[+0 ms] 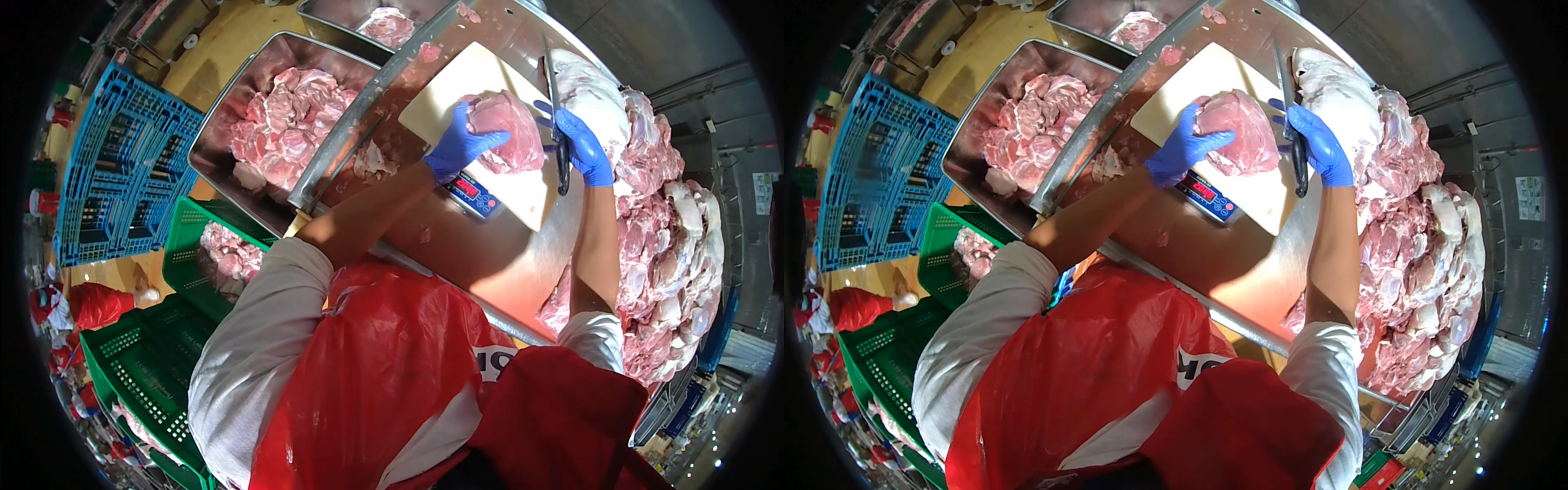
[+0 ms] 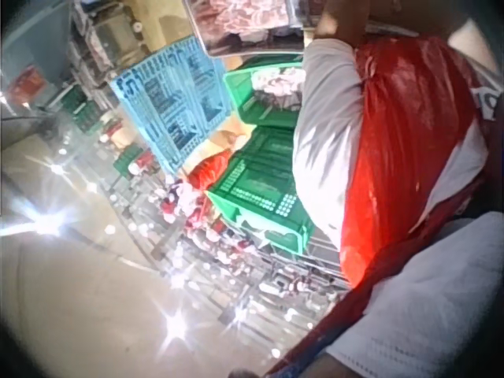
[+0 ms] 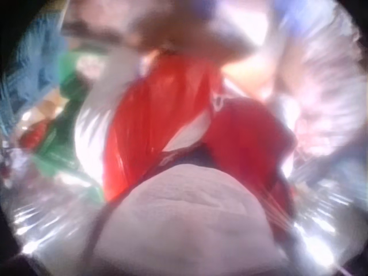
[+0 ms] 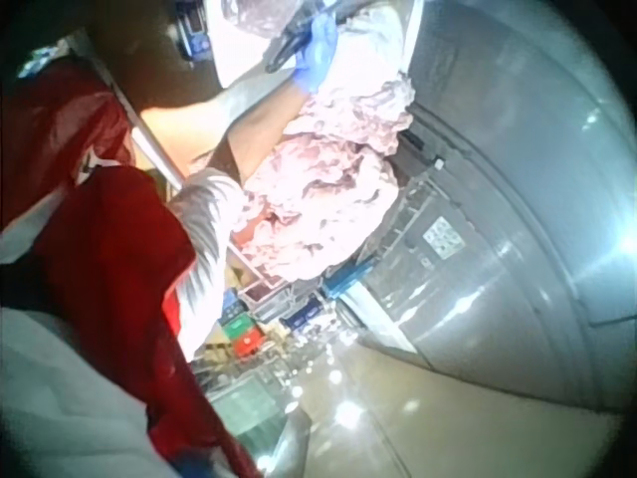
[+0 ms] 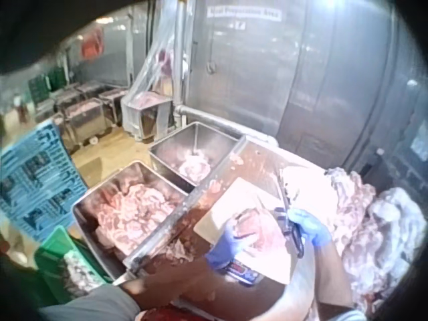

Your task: The person cuts raw meat into smaller pieces using a knife on a cutting board. They repeatedly trim and separate portions, placing the cut pieces into a metal tray. The person also uses a digital scale to weigh portions during the process.

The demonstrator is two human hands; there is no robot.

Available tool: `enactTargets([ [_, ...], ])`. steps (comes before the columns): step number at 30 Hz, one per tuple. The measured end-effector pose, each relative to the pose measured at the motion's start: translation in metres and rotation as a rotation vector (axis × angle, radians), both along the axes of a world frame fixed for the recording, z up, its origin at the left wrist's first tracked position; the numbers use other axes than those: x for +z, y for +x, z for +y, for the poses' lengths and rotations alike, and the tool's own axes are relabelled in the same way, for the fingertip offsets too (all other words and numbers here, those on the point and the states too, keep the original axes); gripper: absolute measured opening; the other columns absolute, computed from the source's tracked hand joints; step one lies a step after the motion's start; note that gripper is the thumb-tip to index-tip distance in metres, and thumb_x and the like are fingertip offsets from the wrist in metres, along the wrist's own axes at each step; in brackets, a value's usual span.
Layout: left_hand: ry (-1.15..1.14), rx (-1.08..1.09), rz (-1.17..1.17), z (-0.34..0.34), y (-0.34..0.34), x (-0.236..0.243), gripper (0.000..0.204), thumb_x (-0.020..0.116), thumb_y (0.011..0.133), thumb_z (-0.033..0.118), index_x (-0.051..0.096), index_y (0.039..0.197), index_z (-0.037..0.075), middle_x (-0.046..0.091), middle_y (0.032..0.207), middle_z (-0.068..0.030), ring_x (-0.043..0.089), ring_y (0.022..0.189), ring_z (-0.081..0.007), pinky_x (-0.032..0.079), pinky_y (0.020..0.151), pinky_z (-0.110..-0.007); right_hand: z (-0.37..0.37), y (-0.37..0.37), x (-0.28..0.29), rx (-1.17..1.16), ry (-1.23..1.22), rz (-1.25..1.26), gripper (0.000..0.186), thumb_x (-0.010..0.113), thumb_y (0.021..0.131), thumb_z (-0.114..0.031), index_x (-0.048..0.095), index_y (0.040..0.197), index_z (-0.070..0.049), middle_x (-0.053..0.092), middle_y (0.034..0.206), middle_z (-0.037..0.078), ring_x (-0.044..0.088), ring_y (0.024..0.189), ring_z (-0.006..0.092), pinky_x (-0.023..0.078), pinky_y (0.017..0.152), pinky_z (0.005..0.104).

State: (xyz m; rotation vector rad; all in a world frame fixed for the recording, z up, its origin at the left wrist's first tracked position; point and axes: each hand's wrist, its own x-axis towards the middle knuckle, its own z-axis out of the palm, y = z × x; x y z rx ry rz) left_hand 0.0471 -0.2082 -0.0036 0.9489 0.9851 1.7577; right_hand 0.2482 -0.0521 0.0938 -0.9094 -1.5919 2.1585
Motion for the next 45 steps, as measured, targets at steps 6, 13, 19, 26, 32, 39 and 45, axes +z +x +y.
enactTargets([
  [6,-0.157,0.151,0.208,0.016,0.03,0.023,0.117,0.098,0.059,0.025,0.028,0.15,0.003,0.046,0.137,-0.018,0.048,0.128,-0.0297,0.044,0.107,-0.042,0.02,0.025,-0.068,-0.304,-0.158,0.092,0.022,0.063,0.098,-0.011,0.064,0.118,-0.003,0.069,0.096,0.002,0.064,0.085,0.0105,0.055,0.077,0.026],
  [13,0.031,-0.022,-0.4,-0.013,-0.009,0.002,0.093,0.081,0.078,-0.004,0.027,0.152,0.006,0.046,0.142,-0.0093,0.045,0.132,-0.019,0.045,0.108,-0.036,-0.056,-0.038,0.005,0.019,0.159,-0.187,0.03,0.058,0.102,-0.017,0.058,0.127,0.0,0.061,0.104,-0.001,0.055,0.08,0.0065,0.048,0.074,0.0229],
  [19,0.105,-0.197,-0.639,-0.062,-0.057,-0.059,0.052,0.069,0.089,0.001,0.052,0.138,0.004,0.062,0.125,-0.0102,0.061,0.114,-0.0204,0.053,0.097,-0.034,-0.137,-0.119,0.037,0.299,0.618,-0.246,0.041,0.055,0.103,-0.016,0.054,0.139,0.003,0.044,0.153,0.006,0.049,0.126,0.0135,0.046,0.098,0.027],
  [26,0.013,0.141,-0.448,-0.102,-0.217,0.018,0.053,0.075,0.085,0.011,0.051,0.132,0.003,0.065,0.117,-0.0095,0.065,0.105,-0.0194,0.055,0.09,-0.033,-0.155,-0.251,0.051,0.102,0.473,-0.035,0.043,0.055,0.103,-0.019,0.052,0.14,0.003,0.061,0.126,0.007,0.056,0.112,0.0166,0.042,0.101,0.0307],
  [32,-0.296,1.46,0.444,0.009,-0.398,-0.065,0.084,0.08,0.075,0.02,0.035,0.142,0.0,0.063,0.117,-0.017,0.063,0.107,-0.0349,0.05,0.098,-0.045,-0.139,-0.287,0.067,0.073,0.351,0.068,0.049,0.055,0.104,-0.028,0.05,0.142,0.003,0.063,0.12,0.012,0.062,0.102,0.0143,0.058,0.085,0.0349],
  [39,0.092,0.642,0.892,-0.021,-0.189,-0.036,0.02,0.065,0.085,0.012,0.066,0.105,0.008,0.067,0.098,-0.0145,0.064,0.087,-0.0348,0.053,0.082,-0.042,-0.209,-0.064,-0.014,-0.251,-0.006,-0.176,0.023,0.052,0.106,-0.027,0.058,0.1,-0.005,0.062,0.079,0.009,0.061,0.066,0.0165,0.052,0.061,0.03],
  [45,0.445,-0.1,0.982,-0.076,-0.016,0.055,0.024,0.069,0.082,0.008,0.07,0.107,0.009,0.069,0.102,-0.0111,0.066,0.087,-0.0306,0.053,0.08,-0.042,-0.32,0.141,-0.037,-1.026,-0.168,-0.237,0.019,0.047,0.107,-0.03,0.051,0.098,-0.013,0.056,0.069,0.005,0.053,0.05,0.0151,0.046,0.045,0.0276],
])
